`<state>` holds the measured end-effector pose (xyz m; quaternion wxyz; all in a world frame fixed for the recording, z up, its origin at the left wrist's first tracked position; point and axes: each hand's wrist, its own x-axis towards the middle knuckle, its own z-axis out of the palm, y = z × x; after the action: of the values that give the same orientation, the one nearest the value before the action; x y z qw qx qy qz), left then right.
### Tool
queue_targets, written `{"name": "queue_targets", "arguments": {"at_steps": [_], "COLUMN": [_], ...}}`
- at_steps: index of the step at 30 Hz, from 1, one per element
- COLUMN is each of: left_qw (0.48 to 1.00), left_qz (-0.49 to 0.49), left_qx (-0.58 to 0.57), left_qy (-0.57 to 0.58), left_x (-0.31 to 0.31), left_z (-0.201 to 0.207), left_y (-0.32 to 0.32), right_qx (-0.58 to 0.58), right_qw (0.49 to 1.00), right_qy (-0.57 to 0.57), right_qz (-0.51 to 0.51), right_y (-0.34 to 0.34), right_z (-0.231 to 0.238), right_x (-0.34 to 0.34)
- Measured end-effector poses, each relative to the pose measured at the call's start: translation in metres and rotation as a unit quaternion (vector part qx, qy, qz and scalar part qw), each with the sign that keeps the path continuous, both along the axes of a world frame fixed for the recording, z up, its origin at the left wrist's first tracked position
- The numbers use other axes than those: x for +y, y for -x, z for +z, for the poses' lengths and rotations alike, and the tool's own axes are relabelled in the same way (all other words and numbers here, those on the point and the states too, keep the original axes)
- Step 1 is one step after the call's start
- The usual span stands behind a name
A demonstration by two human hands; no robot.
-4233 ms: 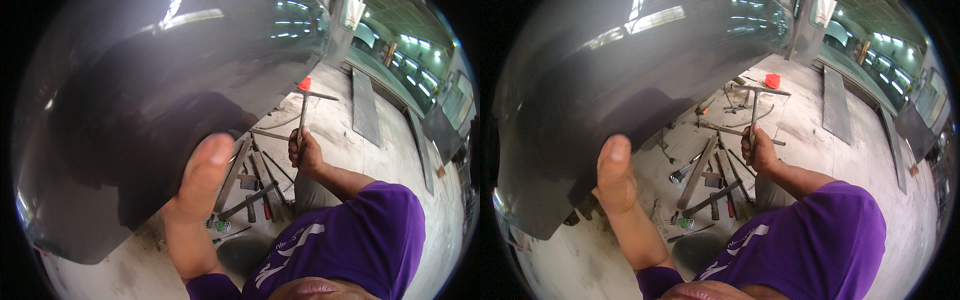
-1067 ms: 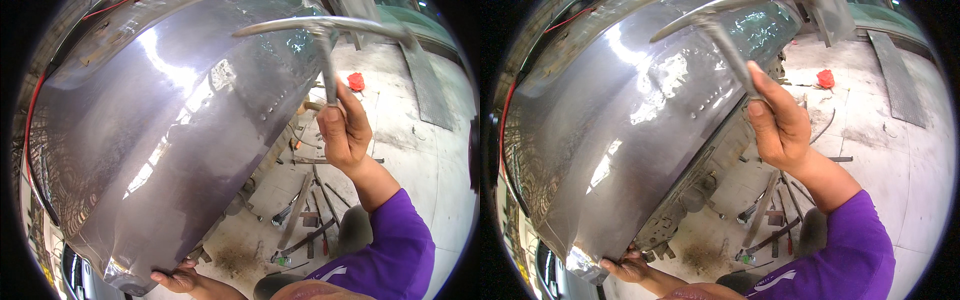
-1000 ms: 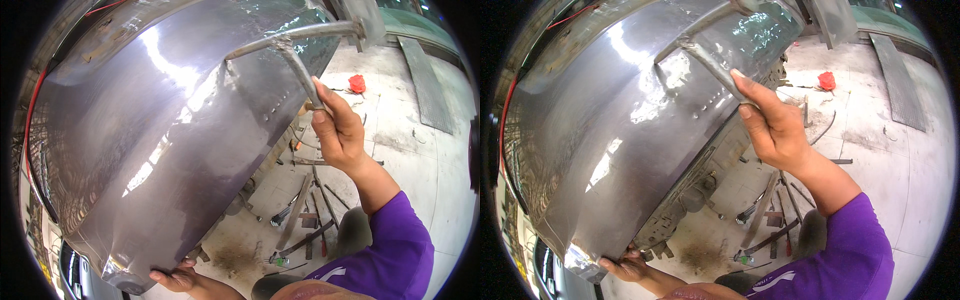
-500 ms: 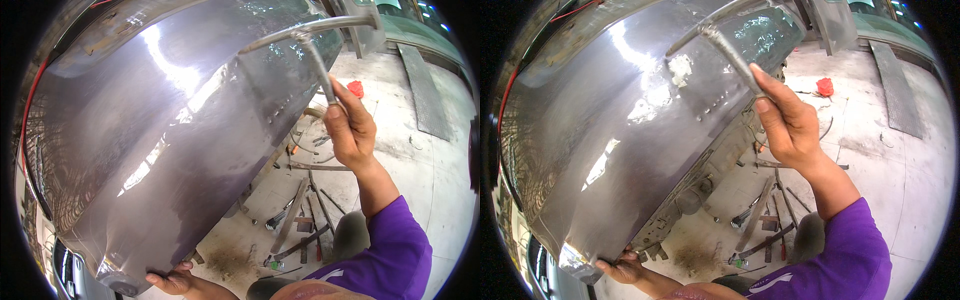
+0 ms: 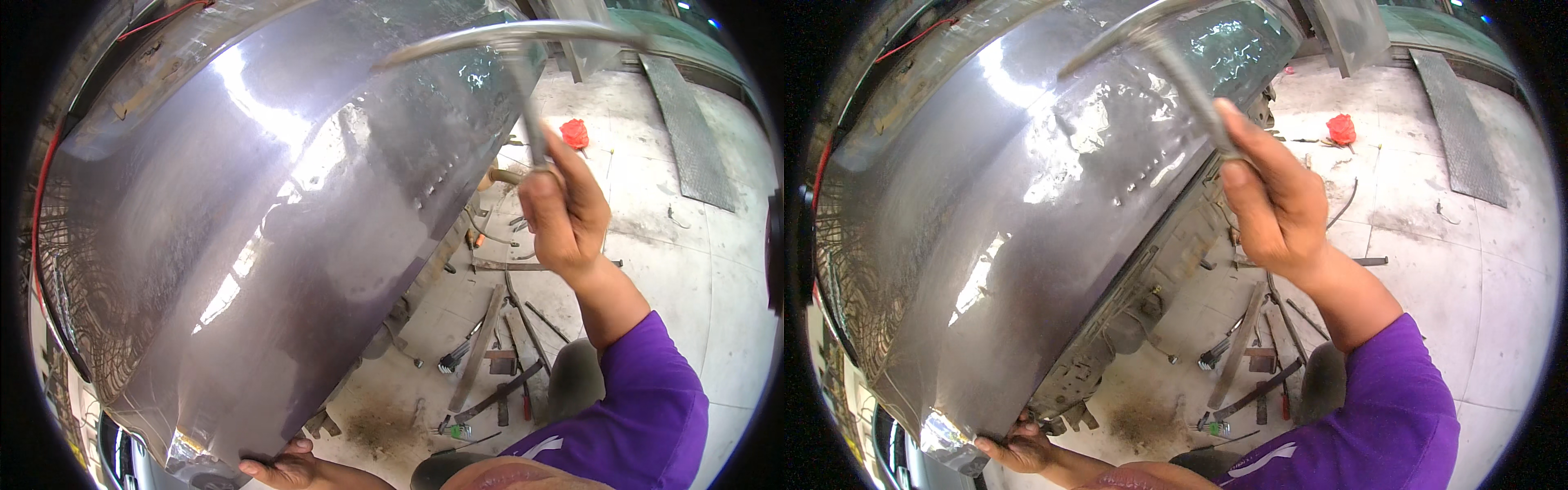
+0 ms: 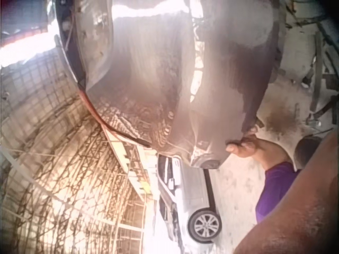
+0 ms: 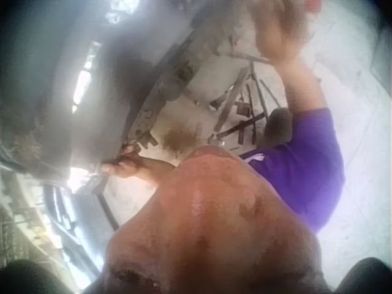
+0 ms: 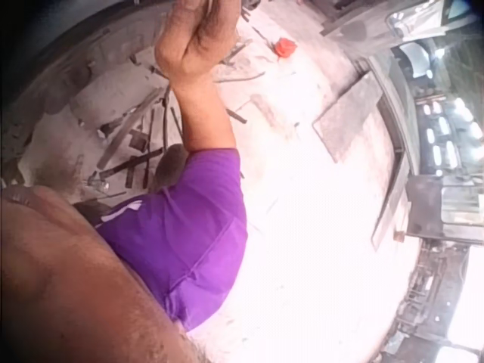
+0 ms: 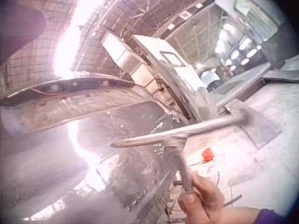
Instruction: The person uses a hammer and a metal rod to flatten dents on a car body panel, striking the surface repeatedly and wiping it by hand.
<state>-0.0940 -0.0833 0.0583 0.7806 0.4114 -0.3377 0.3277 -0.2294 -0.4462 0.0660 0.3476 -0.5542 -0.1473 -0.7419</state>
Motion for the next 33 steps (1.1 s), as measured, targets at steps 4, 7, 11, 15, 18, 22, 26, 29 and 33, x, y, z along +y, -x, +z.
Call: {"name": "queue_targets", "arguments": {"at_steps": [4, 7, 11, 15, 18, 22, 26, 29, 33], "left_qw": [0.994, 0.999, 0.996, 1.000, 1.000, 0.995, 0.999, 1.000, 0.995], "left_qz": [-0.037, 0.013, -0.004, -0.011, -0.014, -0.026, -0.006, 0.006, -0.036], "left_qx": [-0.070, 0.019, -0.076, 0.003, -0.017, -0.080, -0.027, -0.013, -0.050], "left_qy": [-0.082, 0.033, -0.038, 0.005, -0.005, -0.054, -0.022, -0.027, -0.079], "left_x": [0.025, -0.006, 0.034, 0.007, 0.005, 0.017, 0.013, 0.011, 0.028], "left_z": [-0.009, 0.001, -0.020, -0.007, -0.006, -0.012, -0.018, -0.015, -0.023], "left_y": [-0.020, 0.003, -0.029, -0.006, -0.007, -0.020, -0.018, -0.012, -0.022], "right_qx": [0.158, 0.071, 0.169, 0.059, 0.082, 0.091, 0.030, 0.146, 0.019], "right_qw": [0.985, 0.997, 0.983, 0.979, 0.985, 0.996, 0.998, 0.977, 1.000], "right_qy": [0.018, -0.019, -0.073, -0.130, -0.124, -0.013, 0.042, 0.050, 0.008], "right_qz": [-0.066, -0.011, -0.015, 0.148, 0.090, -0.006, -0.039, -0.149, -0.018], "right_y": [0.014, 0.008, 0.015, 0.022, 0.022, 0.025, 0.013, 0.001, 0.009], "right_z": [0.009, 0.002, 0.014, 0.014, 0.010, 0.019, 0.021, 0.030, 0.021], "right_x": [0.007, 0.004, -0.003, -0.010, -0.016, 0.004, 0.021, 0.026, 0.015]}}
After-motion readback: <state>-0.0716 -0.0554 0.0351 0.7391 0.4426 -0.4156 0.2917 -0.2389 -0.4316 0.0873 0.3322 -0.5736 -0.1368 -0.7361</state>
